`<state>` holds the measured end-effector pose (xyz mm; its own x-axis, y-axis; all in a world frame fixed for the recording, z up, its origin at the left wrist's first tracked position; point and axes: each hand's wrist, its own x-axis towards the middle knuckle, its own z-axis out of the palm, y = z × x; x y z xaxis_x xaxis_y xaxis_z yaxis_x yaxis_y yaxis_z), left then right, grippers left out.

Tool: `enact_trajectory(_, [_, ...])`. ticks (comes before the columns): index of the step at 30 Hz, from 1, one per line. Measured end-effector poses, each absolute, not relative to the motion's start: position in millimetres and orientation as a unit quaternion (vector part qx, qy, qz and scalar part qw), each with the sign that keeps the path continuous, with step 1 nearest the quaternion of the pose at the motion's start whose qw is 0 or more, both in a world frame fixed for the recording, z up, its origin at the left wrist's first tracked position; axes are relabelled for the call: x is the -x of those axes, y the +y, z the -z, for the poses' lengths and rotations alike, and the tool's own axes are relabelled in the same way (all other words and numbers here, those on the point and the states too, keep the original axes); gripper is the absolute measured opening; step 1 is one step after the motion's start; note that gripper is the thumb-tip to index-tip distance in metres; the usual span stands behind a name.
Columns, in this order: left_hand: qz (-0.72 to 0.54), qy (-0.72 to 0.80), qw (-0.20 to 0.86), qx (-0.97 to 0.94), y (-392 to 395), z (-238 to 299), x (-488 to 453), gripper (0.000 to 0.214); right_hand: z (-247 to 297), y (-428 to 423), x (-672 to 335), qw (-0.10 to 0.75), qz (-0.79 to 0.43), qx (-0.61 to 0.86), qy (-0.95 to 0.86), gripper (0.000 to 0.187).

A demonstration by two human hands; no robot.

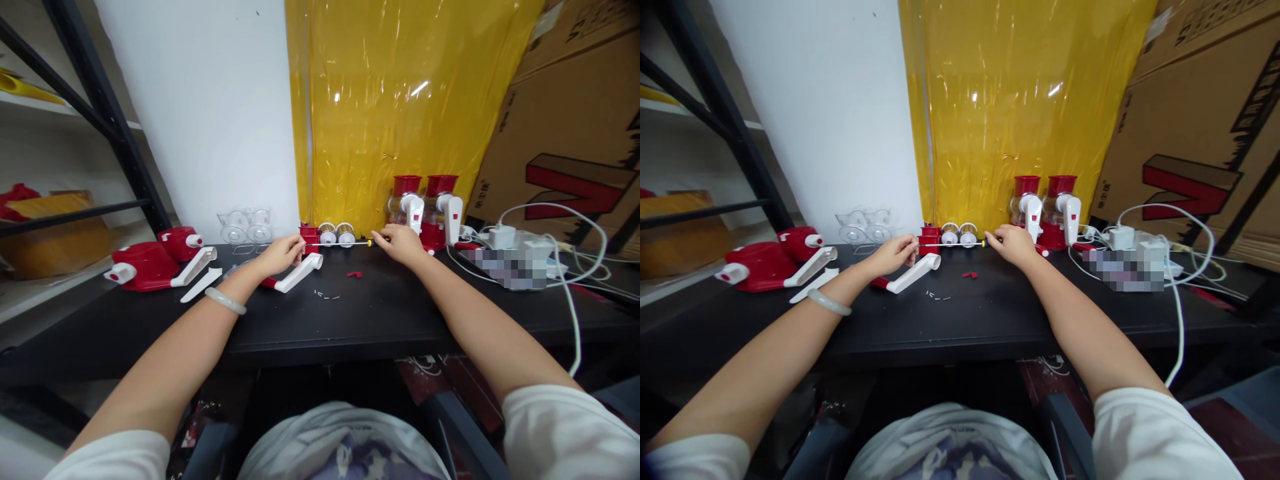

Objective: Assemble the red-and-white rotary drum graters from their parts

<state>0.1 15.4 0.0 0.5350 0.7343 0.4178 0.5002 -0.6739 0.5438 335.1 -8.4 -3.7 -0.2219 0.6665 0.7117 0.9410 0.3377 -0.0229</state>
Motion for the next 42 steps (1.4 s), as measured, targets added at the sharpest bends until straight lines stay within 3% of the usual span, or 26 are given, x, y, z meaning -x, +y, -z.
enact_trajectory(27, [-0.319, 0.364, 0.183, -0.856, 15, 1, 0, 0.029, 4, -8, -334, 0.33, 0.21, 0.53, -0.752, 0.047])
enact_trajectory(36, [-0.323, 0.416, 0.076, -0.847, 13, -8, 5, 0.041, 3, -7, -335, 0.311, 0.212, 0.548, -0.747, 0.049])
enact_trajectory(42, [-0.277, 0.482, 0.063, -0.829, 14, -6, 5, 0.051, -1, -9, -335, 0.284, 0.181, 0.63, -0.7, 0.055])
